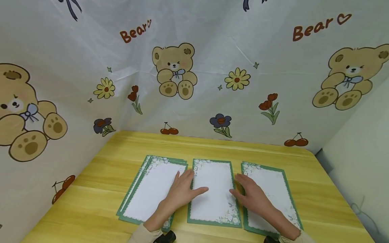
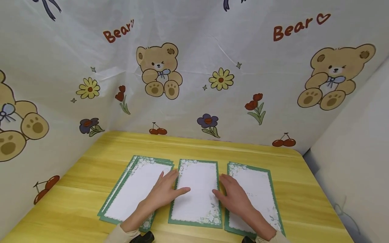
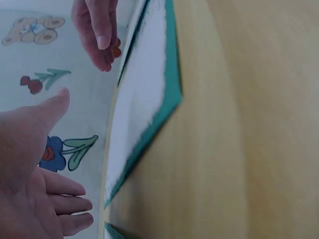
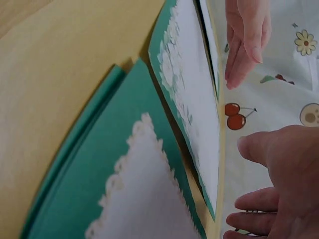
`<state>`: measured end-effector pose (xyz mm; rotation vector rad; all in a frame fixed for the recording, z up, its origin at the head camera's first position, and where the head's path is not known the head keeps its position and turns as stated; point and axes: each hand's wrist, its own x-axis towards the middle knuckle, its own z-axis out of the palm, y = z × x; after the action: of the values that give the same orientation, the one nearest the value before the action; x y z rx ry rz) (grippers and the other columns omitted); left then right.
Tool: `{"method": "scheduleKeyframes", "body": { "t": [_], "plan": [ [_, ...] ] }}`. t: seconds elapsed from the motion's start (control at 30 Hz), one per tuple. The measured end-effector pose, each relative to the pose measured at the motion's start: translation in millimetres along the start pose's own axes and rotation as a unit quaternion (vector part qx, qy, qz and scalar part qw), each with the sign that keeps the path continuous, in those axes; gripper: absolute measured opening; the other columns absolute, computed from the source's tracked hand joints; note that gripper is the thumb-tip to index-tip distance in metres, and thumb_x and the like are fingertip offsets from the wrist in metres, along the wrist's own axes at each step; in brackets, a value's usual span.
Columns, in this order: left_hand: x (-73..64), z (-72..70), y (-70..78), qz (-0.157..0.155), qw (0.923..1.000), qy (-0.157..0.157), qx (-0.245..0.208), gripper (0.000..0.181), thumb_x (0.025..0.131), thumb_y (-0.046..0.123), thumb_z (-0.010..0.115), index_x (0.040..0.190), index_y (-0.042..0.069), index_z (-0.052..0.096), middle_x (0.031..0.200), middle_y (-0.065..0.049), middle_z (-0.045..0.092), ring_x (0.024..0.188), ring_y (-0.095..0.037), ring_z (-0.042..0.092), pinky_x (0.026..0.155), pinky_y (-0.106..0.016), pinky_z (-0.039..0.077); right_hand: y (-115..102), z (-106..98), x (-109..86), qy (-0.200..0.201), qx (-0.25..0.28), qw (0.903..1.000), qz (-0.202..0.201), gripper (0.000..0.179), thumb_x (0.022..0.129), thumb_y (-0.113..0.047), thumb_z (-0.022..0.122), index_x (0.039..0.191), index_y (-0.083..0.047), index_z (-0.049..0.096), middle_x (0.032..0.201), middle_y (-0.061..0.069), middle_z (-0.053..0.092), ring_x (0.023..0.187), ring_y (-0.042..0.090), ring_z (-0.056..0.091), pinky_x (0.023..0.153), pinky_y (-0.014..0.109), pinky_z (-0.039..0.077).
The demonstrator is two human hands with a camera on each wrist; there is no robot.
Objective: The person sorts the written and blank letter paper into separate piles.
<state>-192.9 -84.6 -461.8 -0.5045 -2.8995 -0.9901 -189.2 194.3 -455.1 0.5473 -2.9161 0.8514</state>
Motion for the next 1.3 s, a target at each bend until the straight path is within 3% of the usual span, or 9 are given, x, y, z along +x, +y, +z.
{"method": "scheduleKeyframes", "body": {
  "t": [0.27, 0.57, 0.93, 1.3],
  "plan": [
    [-7.7, 4.7, -9.6, 0.018, 0.9982, 0.027, 0.05, 0.077, 0.088, 0.058, 0.067, 0.12, -0.012, 0.065, 0.143, -0.032, 0.045, 0.139, -0.045, 0.034, 0.112, -0.066, 0.012, 5, 8, -1.3, -0.009, -0.035, 0.9992, -0.02, 0.064, 0.094, -0.035, 0.068, 0.134, 0.013, 0.054, 0.143, 0.031, 0.045, 0.136, 0.049, 0.034, 0.104, 0.061, 0.035],
    [-9.8, 5.1, -10.8, 0.022, 0.9968, 0.04, 0.066, 0.069, 0.089, 0.053, 0.069, 0.113, -0.012, 0.068, 0.142, -0.032, 0.046, 0.137, -0.046, 0.036, 0.111, -0.067, 0.013, 9, 14, -3.8, -0.008, -0.042, 0.999, -0.015, 0.063, 0.095, -0.038, 0.066, 0.131, 0.013, 0.056, 0.144, 0.032, 0.043, 0.139, 0.049, 0.029, 0.105, 0.061, 0.034],
    [-7.2, 8.9, -10.4, 0.025, 0.9977, 0.035, 0.053, 0.067, 0.091, 0.05, 0.067, 0.116, -0.012, 0.067, 0.142, -0.03, 0.047, 0.137, -0.044, 0.036, 0.112, -0.066, 0.011, 7, 16, -6.4, 0.003, -0.017, 0.9998, -0.004, 0.065, 0.095, -0.038, 0.066, 0.133, 0.014, 0.054, 0.143, 0.031, 0.044, 0.139, 0.049, 0.03, 0.105, 0.061, 0.034],
    [-9.3, 8.3, -8.3, 0.028, 0.9992, 0.028, 0.0, 0.058, 0.094, 0.034, 0.069, 0.121, -0.016, 0.062, 0.139, -0.031, 0.048, 0.134, -0.045, 0.04, 0.112, -0.066, 0.01, 4, 19, -7.0, 0.015, 0.038, 0.999, 0.018, 0.062, 0.097, -0.031, 0.065, 0.133, 0.018, 0.051, 0.152, 0.033, 0.03, 0.143, 0.051, 0.013, 0.108, 0.066, 0.025]
  ]
}}
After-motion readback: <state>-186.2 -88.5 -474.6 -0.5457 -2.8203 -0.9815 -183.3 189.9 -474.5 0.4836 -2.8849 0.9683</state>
